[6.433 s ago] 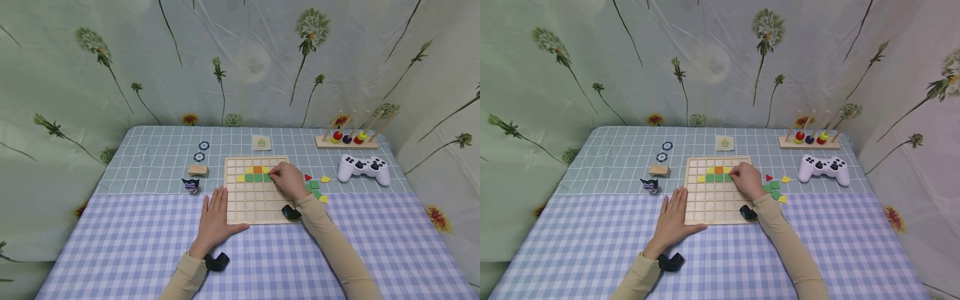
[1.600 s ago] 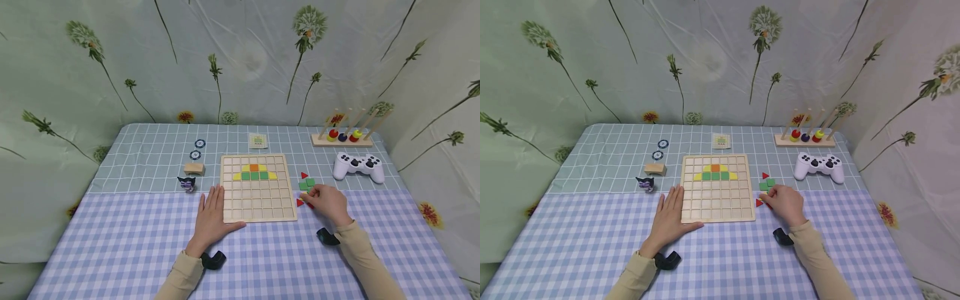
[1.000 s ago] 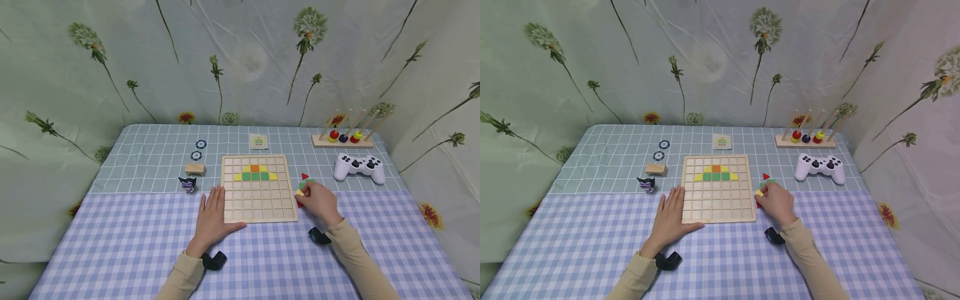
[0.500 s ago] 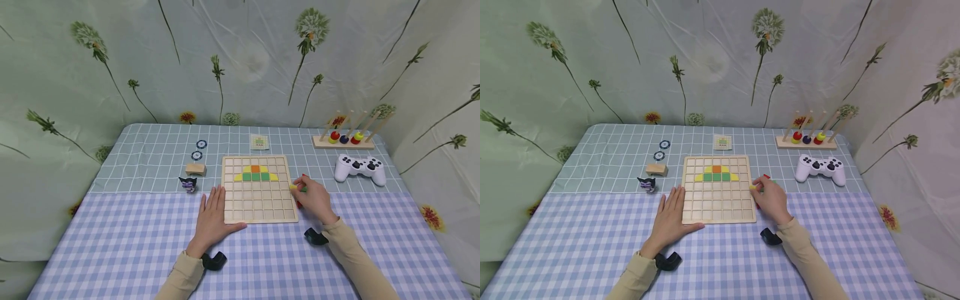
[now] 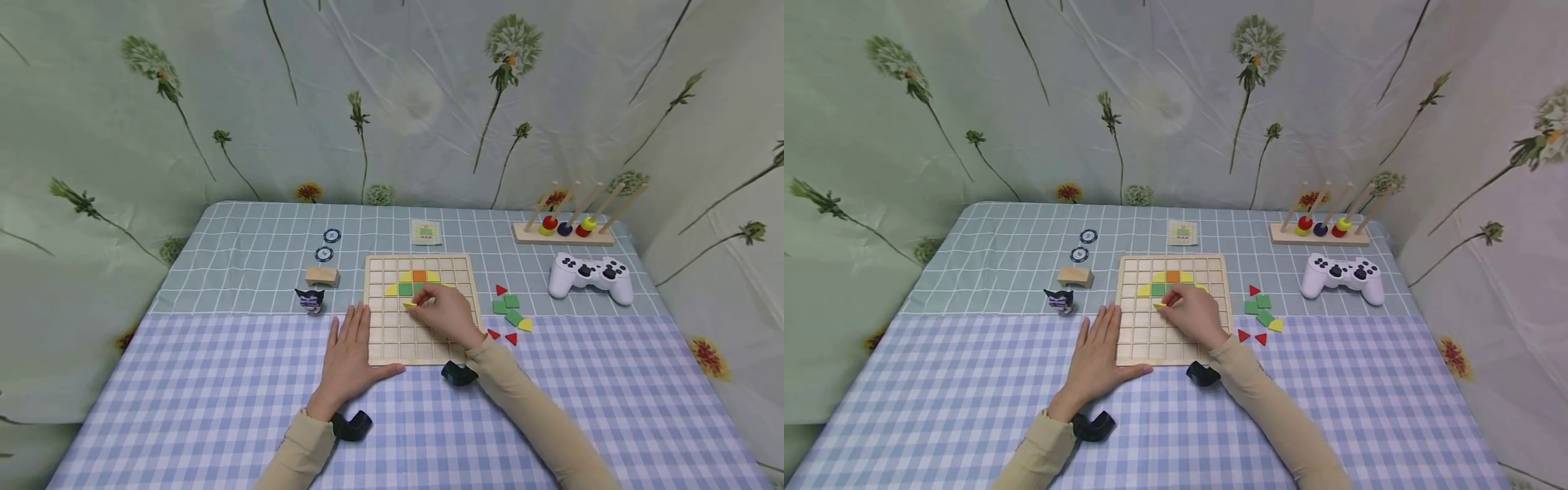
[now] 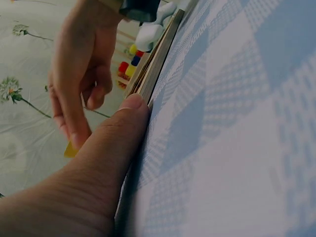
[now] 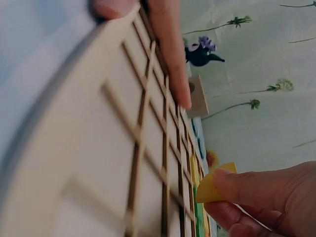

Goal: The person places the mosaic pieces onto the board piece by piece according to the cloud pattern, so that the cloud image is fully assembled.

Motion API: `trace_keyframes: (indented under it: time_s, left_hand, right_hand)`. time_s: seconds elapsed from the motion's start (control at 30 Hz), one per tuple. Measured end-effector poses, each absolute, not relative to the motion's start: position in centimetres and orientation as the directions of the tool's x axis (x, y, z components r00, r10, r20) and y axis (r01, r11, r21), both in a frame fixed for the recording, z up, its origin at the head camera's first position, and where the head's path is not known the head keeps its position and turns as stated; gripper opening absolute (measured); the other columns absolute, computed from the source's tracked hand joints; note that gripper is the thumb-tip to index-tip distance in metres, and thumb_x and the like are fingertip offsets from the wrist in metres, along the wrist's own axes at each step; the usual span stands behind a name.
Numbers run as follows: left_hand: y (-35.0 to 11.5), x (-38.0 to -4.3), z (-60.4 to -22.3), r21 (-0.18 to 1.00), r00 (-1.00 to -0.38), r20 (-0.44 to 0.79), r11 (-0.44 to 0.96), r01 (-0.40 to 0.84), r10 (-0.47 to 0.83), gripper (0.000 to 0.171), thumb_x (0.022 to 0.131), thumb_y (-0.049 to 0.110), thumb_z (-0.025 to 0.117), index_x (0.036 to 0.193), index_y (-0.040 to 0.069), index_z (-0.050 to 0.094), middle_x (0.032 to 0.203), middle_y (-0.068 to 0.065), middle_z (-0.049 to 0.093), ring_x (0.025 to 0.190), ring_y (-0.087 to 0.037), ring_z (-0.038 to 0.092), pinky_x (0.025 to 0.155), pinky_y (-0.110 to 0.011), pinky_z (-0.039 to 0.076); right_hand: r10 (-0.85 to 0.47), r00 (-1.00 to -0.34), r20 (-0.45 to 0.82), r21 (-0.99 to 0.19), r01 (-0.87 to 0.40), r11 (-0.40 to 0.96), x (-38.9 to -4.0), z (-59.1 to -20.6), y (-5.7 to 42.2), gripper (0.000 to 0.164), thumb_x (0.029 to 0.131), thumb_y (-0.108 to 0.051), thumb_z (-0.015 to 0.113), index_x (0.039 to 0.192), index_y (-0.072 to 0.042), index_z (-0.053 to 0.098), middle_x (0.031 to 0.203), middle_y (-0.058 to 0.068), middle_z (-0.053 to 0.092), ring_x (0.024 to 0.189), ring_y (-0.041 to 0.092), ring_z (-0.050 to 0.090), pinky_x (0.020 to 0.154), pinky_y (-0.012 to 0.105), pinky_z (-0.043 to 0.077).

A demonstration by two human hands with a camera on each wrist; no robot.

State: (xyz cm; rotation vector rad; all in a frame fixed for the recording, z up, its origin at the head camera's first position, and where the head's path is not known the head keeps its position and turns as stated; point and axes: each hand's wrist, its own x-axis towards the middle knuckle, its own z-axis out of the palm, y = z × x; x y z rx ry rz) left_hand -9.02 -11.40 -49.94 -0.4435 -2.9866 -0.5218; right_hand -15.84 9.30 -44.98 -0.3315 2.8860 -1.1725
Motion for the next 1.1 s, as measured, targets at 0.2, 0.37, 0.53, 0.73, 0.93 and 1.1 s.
trace_keyframes:
  time_s: [0.2, 0.37, 0.53, 0.73, 0.93, 1.1]
  left_hand:
    - [-11.3, -9.1, -50.1, 0.312, -0.953, 0.124, 0.901, 0.301, 0.276, 0.125, 0.068, 0.082, 0.055, 0.15, -0.002, 0.014, 0.155, -0.016, 0.016, 0.143, -0.028, 0.006, 0.113, -0.048, 0.001]
    - [-11.4, -9.0, -50.1, 0.313, -0.951, 0.136, 0.899, 0.307, 0.278, 0.125, 0.067, 0.081, 0.057, 0.15, -0.003, 0.015, 0.155, -0.017, 0.017, 0.143, -0.029, 0.007, 0.113, -0.049, 0.001]
    - [-11.4, -9.0, -50.1, 0.309, -0.951, 0.133, 0.9, 0.306, 0.278, 0.126, 0.067, 0.081, 0.057, 0.15, -0.003, 0.013, 0.155, -0.016, 0.015, 0.143, -0.028, 0.006, 0.113, -0.048, 0.0]
    - [-11.5, -9.0, -50.1, 0.313, -0.949, 0.148, 0.897, 0.311, 0.277, 0.125, 0.067, 0.08, 0.058, 0.15, -0.003, 0.014, 0.155, -0.017, 0.016, 0.143, -0.028, 0.007, 0.113, -0.048, 0.001]
    - [-11.5, -8.9, -50.2, 0.319, -0.946, 0.166, 0.893, 0.319, 0.278, 0.125, 0.067, 0.081, 0.057, 0.149, -0.004, 0.016, 0.154, -0.018, 0.018, 0.142, -0.03, 0.01, 0.112, -0.05, 0.004]
    - [-11.4, -9.0, -50.2, 0.319, -0.948, 0.164, 0.895, 0.313, 0.273, 0.125, 0.067, 0.081, 0.058, 0.15, -0.003, 0.016, 0.154, -0.018, 0.018, 0.142, -0.029, 0.009, 0.113, -0.049, 0.003]
  right_hand:
    - [-0.2, -0.978, 0.058, -0.722, -0.18, 0.668, -16.9, -45.4, 7.1, 0.015, 0.078, -0.027, 0.079, 0.078, -0.016, 0.068, 0.072, -0.007, 0.062, 0.068, 0.012, 0.057, 0.059, 0.03, 0.044]
    - [-0.208, -0.977, 0.049, -0.713, -0.179, 0.678, -17.4, -45.7, 6.1, 0.013, 0.08, -0.023, 0.077, 0.082, -0.013, 0.069, 0.07, -0.008, 0.063, 0.066, 0.009, 0.057, 0.059, 0.028, 0.044]
    - [-0.217, -0.973, 0.073, -0.656, -0.211, 0.725, -17.5, -45.7, 5.9, 0.011, 0.081, -0.023, 0.076, 0.084, -0.014, 0.072, 0.071, -0.008, 0.064, 0.065, 0.008, 0.058, 0.058, 0.027, 0.043]
    - [-0.244, -0.965, 0.097, -0.622, -0.25, 0.742, -17.7, -45.6, 5.8, 0.01, 0.081, -0.023, 0.077, 0.084, -0.014, 0.074, 0.07, -0.008, 0.065, 0.066, 0.009, 0.06, 0.057, 0.027, 0.044]
    - [-0.255, -0.96, 0.116, -0.619, -0.271, 0.737, -17.7, -45.9, 5.8, 0.01, 0.079, -0.024, 0.079, 0.078, -0.014, 0.073, 0.068, -0.009, 0.063, 0.063, 0.008, 0.057, 0.054, 0.027, 0.043]
    - [-0.257, -0.959, 0.12, -0.63, -0.273, 0.727, -17.6, -46.1, 5.9, 0.016, 0.077, -0.027, 0.08, 0.075, -0.015, 0.07, 0.067, -0.009, 0.06, 0.061, 0.007, 0.055, 0.054, 0.026, 0.042]
